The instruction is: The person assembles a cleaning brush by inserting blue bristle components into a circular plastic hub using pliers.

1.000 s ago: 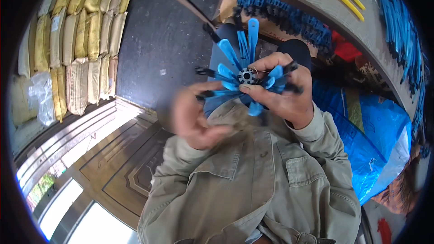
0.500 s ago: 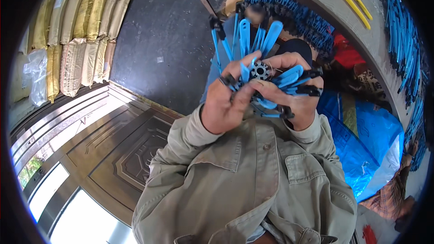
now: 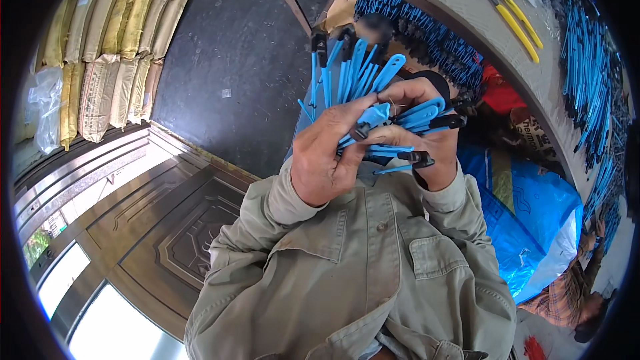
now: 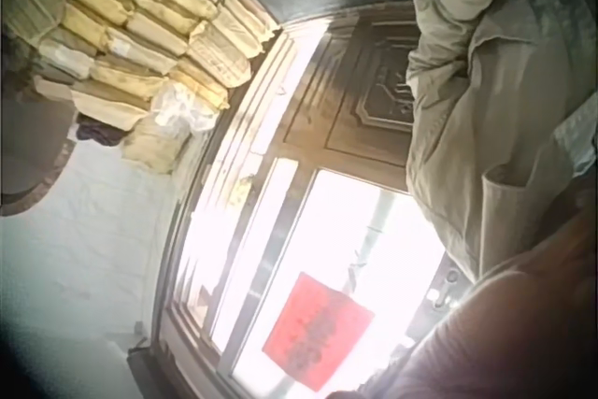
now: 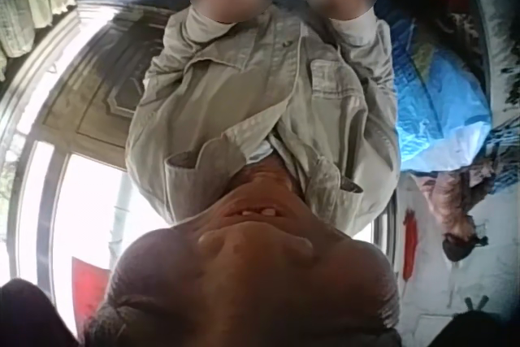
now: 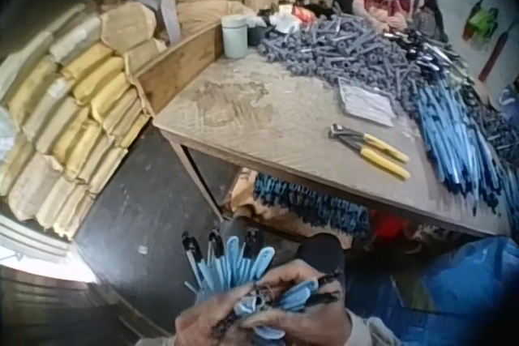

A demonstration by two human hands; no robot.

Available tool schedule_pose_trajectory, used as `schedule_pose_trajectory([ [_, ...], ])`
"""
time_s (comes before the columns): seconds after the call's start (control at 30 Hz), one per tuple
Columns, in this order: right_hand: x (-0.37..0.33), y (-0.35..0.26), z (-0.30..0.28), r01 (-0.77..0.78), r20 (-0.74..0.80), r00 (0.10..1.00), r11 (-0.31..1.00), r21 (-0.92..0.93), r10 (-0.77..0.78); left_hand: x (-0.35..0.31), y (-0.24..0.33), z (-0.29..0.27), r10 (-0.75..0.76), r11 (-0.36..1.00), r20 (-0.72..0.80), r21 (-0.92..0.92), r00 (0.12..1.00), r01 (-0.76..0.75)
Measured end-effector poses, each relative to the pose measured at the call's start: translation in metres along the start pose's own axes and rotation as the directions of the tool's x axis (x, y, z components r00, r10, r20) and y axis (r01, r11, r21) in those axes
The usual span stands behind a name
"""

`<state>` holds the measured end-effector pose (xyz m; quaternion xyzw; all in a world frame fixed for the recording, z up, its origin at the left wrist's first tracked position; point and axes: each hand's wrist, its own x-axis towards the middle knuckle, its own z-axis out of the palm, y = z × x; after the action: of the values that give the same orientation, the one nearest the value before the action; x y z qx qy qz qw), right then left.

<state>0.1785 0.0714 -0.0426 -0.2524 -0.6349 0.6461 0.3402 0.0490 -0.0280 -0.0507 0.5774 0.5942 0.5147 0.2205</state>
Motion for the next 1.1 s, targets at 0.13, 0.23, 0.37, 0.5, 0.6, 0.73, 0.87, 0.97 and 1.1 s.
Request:
schedule_pose_trajectory([
  [0.13,-0.004,0.0,0.002,-0.073,-0.073,0.994,0.98,0.183,0.087,0.005,0.001,0.008,-0.069,0.981,-0.056,-0.185,0.996,0.058],
  [0.23,-0.001,-0.009,-0.005,-0.086,0.127,0.991,0.948,0.308,0.049,0.004,-0.01,-0.004,-0.144,0.955,0.047,-0.254,0.988,0.152],
  [0.37,0.004,-0.014,-0.031,-0.53,0.405,0.846,0.619,0.579,0.346,0.019,-0.035,-0.039,-0.054,0.903,0.283,-0.395,0.958,0.168],
  [0.5,-0.013,0.018,-0.012,-0.381,0.41,0.866,0.907,0.176,0.285,0.018,-0.043,-0.039,0.0,0.806,0.369,-0.55,0.929,0.219],
  [0.6,-0.004,0.02,-0.01,-0.062,0.375,0.924,0.997,-0.039,0.072,0.026,-0.045,-0.036,-0.1,0.756,0.391,-0.569,0.915,0.325],
  [0.73,0.029,0.04,-0.018,0.004,0.241,0.97,0.996,-0.093,0.018,0.058,-0.056,-0.016,-0.334,0.67,0.246,-0.616,0.91,0.413],
  [0.87,0.062,0.059,-0.024,-0.009,0.187,0.982,0.998,-0.067,0.022,0.082,-0.087,-0.003,-0.237,0.664,0.214,-0.677,0.948,0.319],
  [0.97,0.043,0.067,-0.019,-0.039,0.139,0.989,0.999,-0.02,0.042,0.074,-0.086,-0.012,-0.135,0.941,0.252,-0.271,0.958,0.204],
  [1.1,-0.009,0.029,0.005,-0.049,0.182,0.979,0.97,-0.238,0.094,0.035,-0.051,-0.027,-0.072,0.673,0.398,-0.657,0.915,0.339],
])
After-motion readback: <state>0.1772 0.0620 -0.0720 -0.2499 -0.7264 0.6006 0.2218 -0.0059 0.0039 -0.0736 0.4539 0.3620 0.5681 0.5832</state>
